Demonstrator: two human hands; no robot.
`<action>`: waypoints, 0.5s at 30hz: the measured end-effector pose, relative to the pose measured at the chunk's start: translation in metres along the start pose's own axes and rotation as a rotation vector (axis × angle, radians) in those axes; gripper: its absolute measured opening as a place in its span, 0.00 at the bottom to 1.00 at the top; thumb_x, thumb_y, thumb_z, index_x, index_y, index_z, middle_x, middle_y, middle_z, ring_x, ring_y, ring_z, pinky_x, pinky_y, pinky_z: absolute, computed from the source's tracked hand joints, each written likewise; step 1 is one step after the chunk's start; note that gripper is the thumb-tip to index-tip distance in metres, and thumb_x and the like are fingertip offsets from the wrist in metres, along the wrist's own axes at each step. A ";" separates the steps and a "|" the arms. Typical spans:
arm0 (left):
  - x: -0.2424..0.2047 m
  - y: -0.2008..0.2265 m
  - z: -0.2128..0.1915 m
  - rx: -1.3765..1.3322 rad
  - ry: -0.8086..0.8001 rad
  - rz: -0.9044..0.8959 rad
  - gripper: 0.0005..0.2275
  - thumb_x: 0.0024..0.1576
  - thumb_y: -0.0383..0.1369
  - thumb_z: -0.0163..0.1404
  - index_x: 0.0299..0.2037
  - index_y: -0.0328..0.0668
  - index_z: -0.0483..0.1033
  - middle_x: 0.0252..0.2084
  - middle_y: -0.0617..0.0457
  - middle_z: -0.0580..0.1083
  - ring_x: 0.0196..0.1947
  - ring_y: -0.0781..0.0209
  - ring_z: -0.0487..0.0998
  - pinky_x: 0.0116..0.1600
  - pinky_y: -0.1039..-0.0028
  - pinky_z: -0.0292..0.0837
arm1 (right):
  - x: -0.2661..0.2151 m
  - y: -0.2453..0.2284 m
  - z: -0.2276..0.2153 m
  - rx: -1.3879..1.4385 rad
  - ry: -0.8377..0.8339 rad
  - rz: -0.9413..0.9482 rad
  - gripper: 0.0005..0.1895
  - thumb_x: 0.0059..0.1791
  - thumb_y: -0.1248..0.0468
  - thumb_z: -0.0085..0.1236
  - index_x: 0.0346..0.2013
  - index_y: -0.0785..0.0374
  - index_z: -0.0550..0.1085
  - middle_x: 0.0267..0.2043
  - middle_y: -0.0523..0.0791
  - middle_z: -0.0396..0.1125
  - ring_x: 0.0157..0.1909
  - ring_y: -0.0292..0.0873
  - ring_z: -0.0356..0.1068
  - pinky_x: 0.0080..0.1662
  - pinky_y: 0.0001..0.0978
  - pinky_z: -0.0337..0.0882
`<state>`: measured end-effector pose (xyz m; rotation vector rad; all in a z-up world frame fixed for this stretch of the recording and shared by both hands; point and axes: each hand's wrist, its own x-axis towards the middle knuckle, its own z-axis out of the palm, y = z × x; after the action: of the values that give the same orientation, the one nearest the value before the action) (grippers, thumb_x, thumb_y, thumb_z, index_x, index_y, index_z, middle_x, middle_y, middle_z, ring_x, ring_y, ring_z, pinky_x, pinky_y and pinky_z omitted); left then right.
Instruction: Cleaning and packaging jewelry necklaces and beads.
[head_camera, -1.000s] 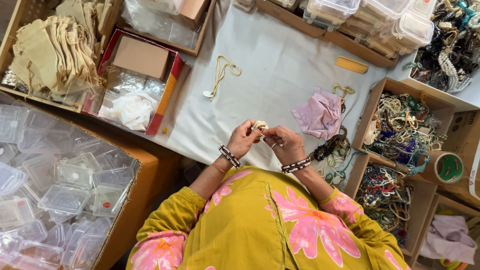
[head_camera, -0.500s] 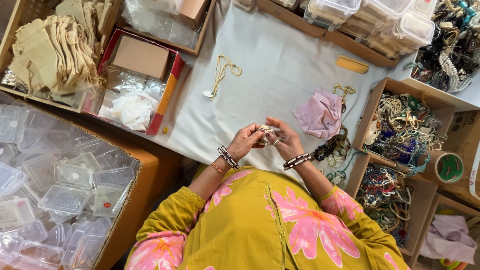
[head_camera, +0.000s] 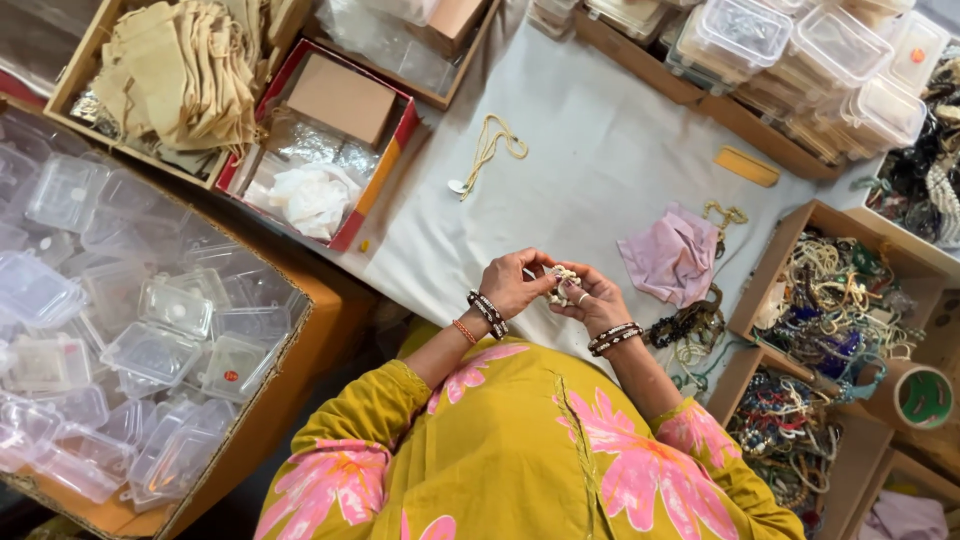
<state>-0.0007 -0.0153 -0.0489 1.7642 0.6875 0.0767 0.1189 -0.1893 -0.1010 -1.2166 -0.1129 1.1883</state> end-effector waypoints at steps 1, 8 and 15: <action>0.000 0.000 -0.002 -0.002 0.005 -0.001 0.14 0.55 0.44 0.59 0.42 0.43 0.83 0.33 0.56 0.83 0.32 0.67 0.84 0.40 0.74 0.79 | 0.000 -0.002 0.001 -0.004 -0.004 0.002 0.21 0.53 0.72 0.52 0.61 0.65 0.69 0.51 0.45 0.71 0.51 0.42 0.74 0.50 0.42 0.80; 0.031 -0.041 -0.045 0.027 0.136 0.074 0.10 0.57 0.38 0.57 0.46 0.49 0.81 0.35 0.57 0.82 0.32 0.68 0.82 0.40 0.76 0.78 | 0.019 0.011 -0.025 0.009 0.054 0.069 0.18 0.53 0.72 0.51 0.58 0.63 0.71 0.50 0.47 0.73 0.49 0.44 0.76 0.50 0.41 0.80; 0.078 -0.064 -0.248 0.149 0.988 0.197 0.03 0.62 0.35 0.56 0.40 0.50 0.81 0.34 0.59 0.81 0.34 0.67 0.82 0.39 0.72 0.78 | 0.040 0.043 -0.079 0.014 0.209 0.114 0.17 0.53 0.71 0.51 0.57 0.61 0.71 0.50 0.46 0.73 0.48 0.44 0.76 0.49 0.41 0.80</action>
<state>-0.0598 0.2461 -0.0511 1.8828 1.2248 1.1082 0.1585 -0.2169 -0.1865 -1.3419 0.1221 1.1499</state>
